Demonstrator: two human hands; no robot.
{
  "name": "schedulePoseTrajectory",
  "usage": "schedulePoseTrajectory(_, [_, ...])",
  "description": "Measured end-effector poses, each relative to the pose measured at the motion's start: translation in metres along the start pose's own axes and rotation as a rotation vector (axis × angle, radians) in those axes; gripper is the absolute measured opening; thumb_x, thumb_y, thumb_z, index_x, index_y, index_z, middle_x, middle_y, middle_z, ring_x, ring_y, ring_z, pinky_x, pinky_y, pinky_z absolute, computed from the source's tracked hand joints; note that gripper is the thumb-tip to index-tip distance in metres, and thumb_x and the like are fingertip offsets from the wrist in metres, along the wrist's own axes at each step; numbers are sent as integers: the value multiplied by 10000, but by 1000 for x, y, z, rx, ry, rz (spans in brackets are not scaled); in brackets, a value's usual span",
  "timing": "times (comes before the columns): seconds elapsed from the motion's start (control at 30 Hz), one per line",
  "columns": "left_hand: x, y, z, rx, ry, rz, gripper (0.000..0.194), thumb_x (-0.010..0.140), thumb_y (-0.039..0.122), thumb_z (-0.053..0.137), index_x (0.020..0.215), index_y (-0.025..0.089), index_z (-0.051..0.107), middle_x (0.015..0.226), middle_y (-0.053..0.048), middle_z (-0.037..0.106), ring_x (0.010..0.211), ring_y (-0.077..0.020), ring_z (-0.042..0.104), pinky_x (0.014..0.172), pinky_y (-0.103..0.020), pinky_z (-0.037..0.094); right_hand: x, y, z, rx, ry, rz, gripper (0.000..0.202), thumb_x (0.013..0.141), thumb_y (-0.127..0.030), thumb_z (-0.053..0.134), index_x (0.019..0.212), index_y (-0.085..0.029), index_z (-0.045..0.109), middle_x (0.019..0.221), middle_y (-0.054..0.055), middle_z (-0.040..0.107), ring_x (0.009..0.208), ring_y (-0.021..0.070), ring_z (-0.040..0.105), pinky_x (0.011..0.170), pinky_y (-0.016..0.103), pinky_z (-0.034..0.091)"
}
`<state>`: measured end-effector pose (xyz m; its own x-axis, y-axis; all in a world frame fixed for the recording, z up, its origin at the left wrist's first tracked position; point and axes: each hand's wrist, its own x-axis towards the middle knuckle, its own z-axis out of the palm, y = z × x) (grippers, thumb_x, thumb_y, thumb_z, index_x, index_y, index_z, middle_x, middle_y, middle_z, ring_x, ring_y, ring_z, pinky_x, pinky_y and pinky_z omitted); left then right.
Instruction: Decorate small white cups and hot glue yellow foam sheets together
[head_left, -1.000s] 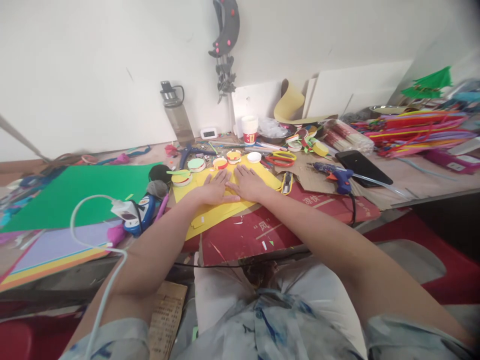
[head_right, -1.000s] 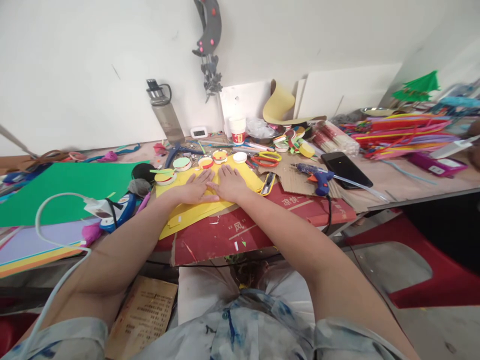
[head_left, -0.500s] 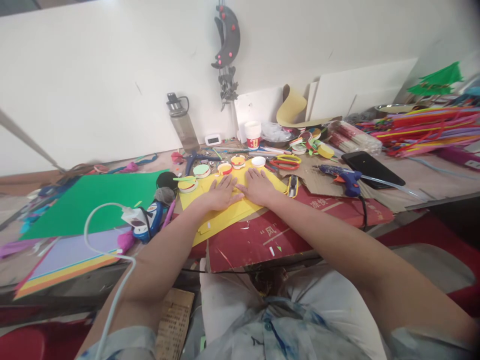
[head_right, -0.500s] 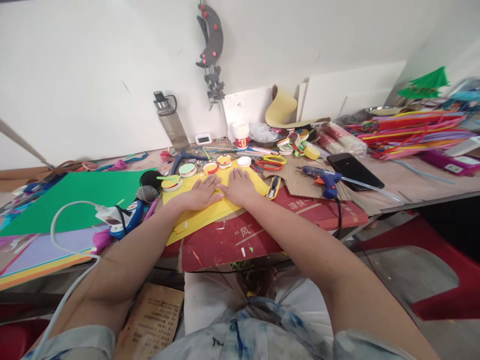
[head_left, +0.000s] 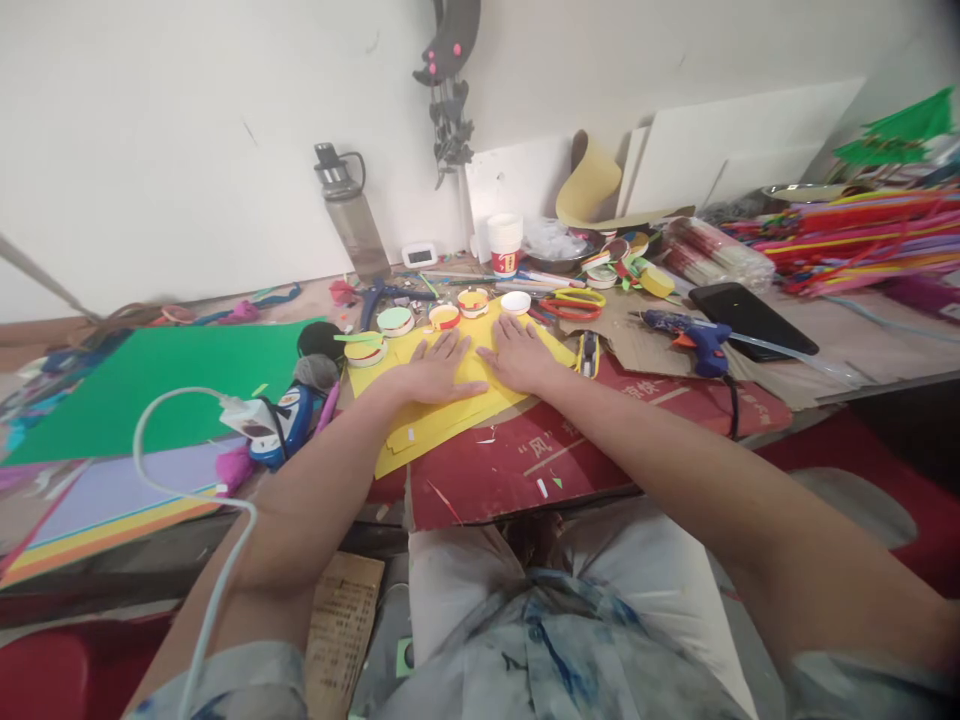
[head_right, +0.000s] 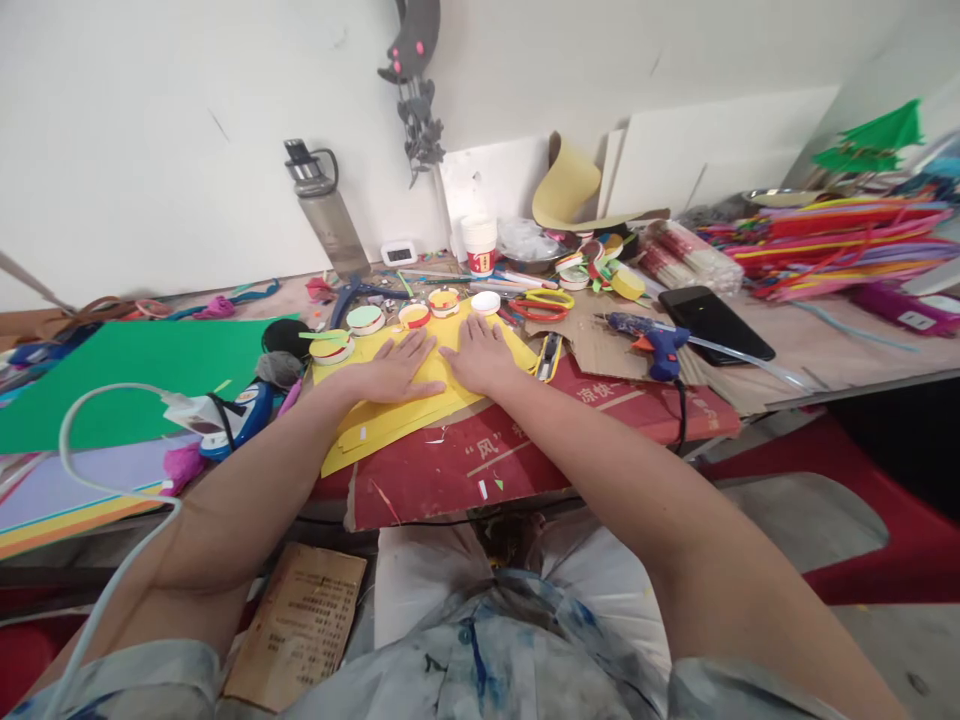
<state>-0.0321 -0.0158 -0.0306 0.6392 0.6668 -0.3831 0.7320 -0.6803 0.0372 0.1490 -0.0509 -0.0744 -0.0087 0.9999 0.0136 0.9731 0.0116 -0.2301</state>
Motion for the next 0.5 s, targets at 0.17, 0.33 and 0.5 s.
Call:
schedulePoseTrajectory(0.17, [-2,0,-2,12,-30,3,1152,898,832,312,1696,74,-30,1768,-167,-124,1653,-296,-123,1319,-552,3,-4,-3,-6,-16,83,-40,814,1076,-535,301,1650,37,227,1755,242,159,1647,342,133,1332,496,109])
schedulePoseTrajectory(0.33, [-13,7,-6,45,-27,-36,1100,918,797,326,1702,84,34,1784,-181,-18,1664,-330,-4,1320,-548,91,-3,-3,-5,4,-23,-106,822,1071,-583,284,1625,24,306,1739,232,236,1637,351,180,1319,525,174])
schedulePoseTrajectory(0.5, [-24,17,-14,94,25,-10,1033,911,784,417,1660,87,272,1698,-269,301,1561,-446,302,1225,-613,310,-4,-1,-8,0,1,-58,837,1079,-588,267,1612,57,310,1726,269,246,1631,372,189,1315,498,183])
